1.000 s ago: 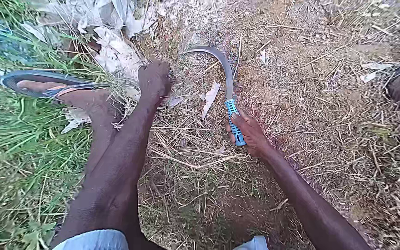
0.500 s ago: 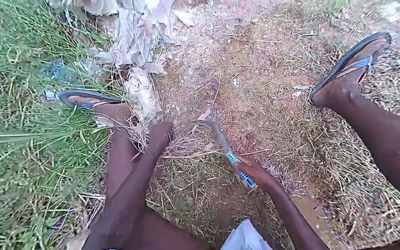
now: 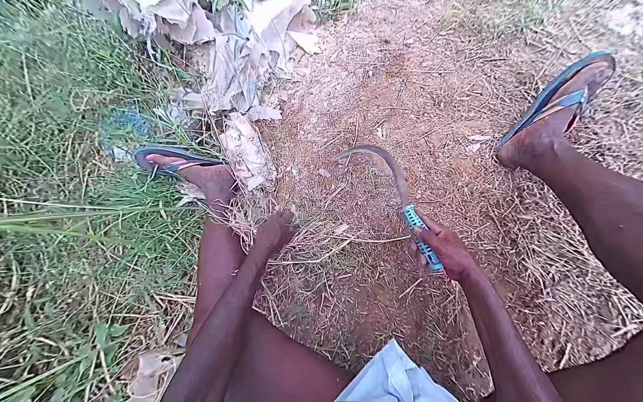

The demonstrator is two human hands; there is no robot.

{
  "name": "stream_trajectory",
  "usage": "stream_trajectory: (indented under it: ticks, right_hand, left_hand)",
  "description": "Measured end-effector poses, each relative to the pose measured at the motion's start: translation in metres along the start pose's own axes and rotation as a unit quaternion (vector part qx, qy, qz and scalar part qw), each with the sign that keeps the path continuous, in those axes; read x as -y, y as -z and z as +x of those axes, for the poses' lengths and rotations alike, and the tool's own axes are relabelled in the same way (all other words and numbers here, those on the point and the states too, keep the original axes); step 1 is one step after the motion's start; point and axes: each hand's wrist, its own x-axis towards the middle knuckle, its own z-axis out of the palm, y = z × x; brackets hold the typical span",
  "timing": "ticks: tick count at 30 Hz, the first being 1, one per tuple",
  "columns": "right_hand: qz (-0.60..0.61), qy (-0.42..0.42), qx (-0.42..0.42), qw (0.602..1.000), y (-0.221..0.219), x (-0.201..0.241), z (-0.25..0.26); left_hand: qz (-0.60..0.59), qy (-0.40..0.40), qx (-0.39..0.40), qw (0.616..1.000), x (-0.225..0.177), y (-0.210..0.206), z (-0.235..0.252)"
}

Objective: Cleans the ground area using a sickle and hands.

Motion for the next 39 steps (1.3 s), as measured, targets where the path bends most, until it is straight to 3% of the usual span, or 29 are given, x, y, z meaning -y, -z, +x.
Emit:
stream_trajectory:
  ticks: [4,8,13,19,25,28,31,35,39]
  right_hand:
    - [0.077,0.029,-0.043,0.996,0.002,-0.003,0.005]
    - [0.102,0.026,-0.062,0.992,-0.004,-0.005,0.014]
    - [0.097,0.011,-0.048,0.994,-0.006,-0.01,0.021]
    - [0.157,0.008,-0.052,0.986,-0.021,-0.017,0.038]
    - [0.238,-0.021,-0.085,0.967,-0.065,-0.023,0.062]
    - [0.084,-0.065,0.035,0.994,-0.065,-0.052,0.05]
    - [-0.029,-0.087,0.151,0.984,-0.058,-0.081,0.032]
    - [-0.002,-0.073,0.122,0.99,-0.056,-0.07,0.028]
    - [0.089,-0.033,0.028,0.995,-0.046,-0.048,0.03]
  left_hand:
    - [-0.044,-0.021,-0.003,0.999,-0.012,0.032,-0.008]
    - [-0.108,-0.041,-0.109,0.987,-0.033,0.053,0.021]
    - [-0.052,0.008,-0.14,0.989,-0.072,0.047,0.082]
    - [-0.046,0.044,-0.142,0.988,-0.087,0.04,0.112]
    - [-0.031,0.02,-0.167,0.985,-0.079,0.044,0.113]
    - [-0.032,0.019,-0.172,0.984,-0.08,0.047,0.114]
    - [-0.041,0.023,-0.181,0.982,-0.073,0.05,0.108]
    - [-0.081,0.04,-0.193,0.977,-0.044,0.03,0.074]
    - [-0.095,0.018,-0.223,0.97,-0.006,-0.008,0.057]
